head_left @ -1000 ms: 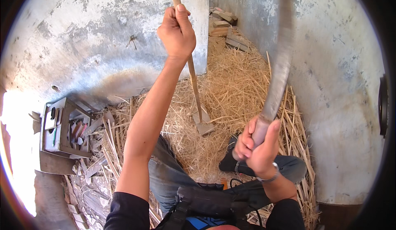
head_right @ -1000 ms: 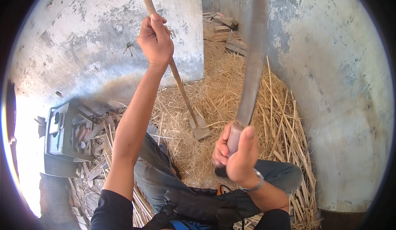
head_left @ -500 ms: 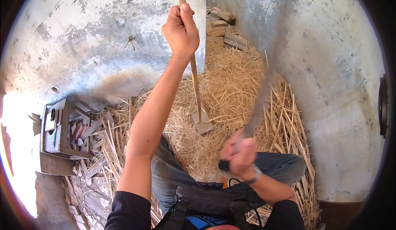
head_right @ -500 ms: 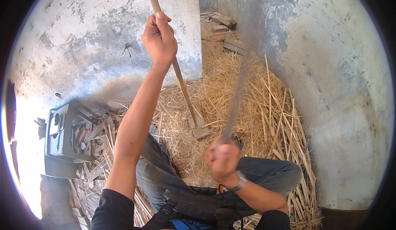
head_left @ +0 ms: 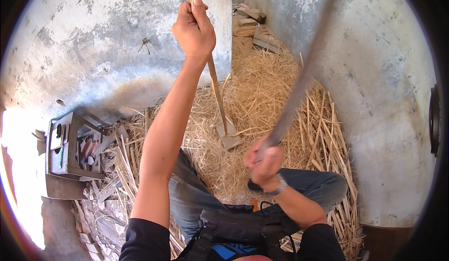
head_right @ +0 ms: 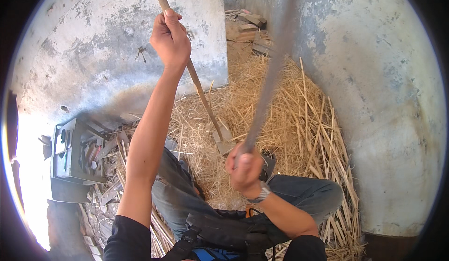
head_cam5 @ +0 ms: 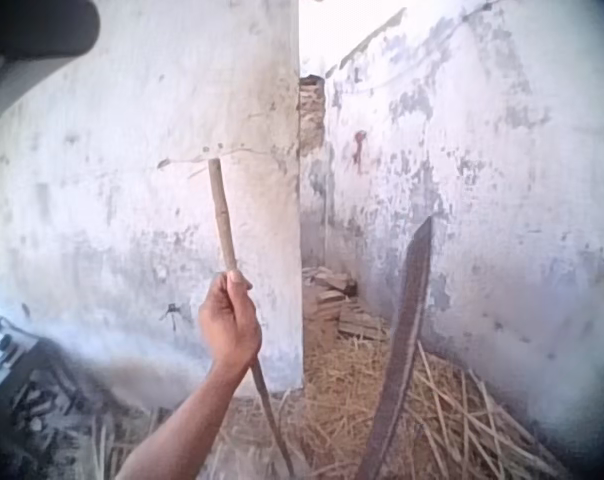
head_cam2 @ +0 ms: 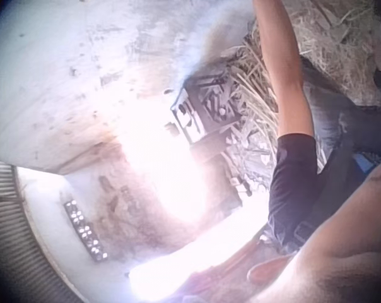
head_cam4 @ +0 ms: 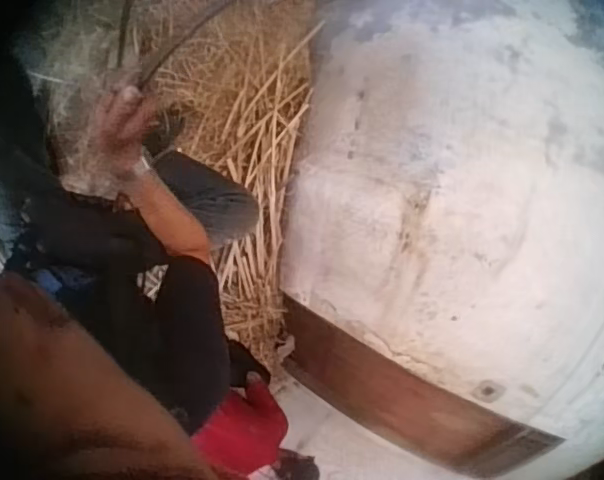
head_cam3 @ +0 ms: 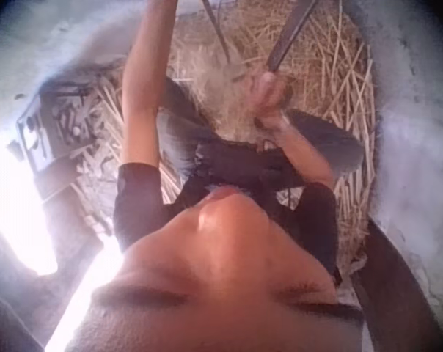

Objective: The person uses a long metal blade to shave the outer layer off a thin bamboo pole and then uses a smaller hand blade to continue shaving the same pole.

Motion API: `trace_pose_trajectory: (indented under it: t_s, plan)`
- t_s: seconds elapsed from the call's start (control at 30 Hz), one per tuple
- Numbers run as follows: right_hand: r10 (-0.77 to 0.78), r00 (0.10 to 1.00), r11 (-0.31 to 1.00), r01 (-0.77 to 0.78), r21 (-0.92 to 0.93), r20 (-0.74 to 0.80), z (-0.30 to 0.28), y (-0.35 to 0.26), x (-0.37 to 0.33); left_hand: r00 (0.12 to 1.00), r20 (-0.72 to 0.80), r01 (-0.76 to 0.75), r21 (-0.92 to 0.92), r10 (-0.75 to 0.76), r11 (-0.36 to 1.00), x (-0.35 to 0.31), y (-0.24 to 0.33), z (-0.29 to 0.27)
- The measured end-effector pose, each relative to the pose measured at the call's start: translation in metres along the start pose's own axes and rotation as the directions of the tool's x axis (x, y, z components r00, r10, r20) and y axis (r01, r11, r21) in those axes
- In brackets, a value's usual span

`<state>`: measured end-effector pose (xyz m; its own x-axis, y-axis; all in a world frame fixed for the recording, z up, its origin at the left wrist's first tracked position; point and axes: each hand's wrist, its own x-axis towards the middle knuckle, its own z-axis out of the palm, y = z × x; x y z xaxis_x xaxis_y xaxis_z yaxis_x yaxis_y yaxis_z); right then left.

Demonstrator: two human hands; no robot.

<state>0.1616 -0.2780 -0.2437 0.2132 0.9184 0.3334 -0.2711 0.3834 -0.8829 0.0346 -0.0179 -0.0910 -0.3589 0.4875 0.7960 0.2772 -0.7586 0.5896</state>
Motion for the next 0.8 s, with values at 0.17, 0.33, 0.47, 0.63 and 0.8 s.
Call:
trace_pose_trajectory:
  t_s: [0.17,0.33,0.47,0.63,0.8]
  plan:
    - [0.906,0.422,0.400,-0.884,-0.243,-0.043,-0.054,0.082,-0.069,0.999,-0.036,0.014,-0.083,-0.017,0.996,0.006,-0.007,-0.011]
    - [0.927,0.330,0.280,-0.925,0.256,0.178,-0.025,0.017,-0.001,0.998,-0.046,-0.037,0.023,0.039,0.999,0.005,-0.011,-0.015]
    - [0.458,0.883,0.882,-0.466,0.073,0.103,0.003,-0.036,0.039,0.999,-0.020,-0.027,0.036,0.028,0.999,0.002,-0.006,-0.006]
    - [0.384,0.920,0.880,-0.341,-0.330,0.073,-0.040,0.124,-0.042,0.999,-0.008,-0.048,0.020,0.048,0.999,0.001,-0.005,0.007]
    - [0.980,0.139,0.147,-0.988,0.044,-0.139,-0.074,0.146,-0.070,0.997,-0.074,-0.038,-0.044,0.034,0.998,0.004,-0.009,-0.003]
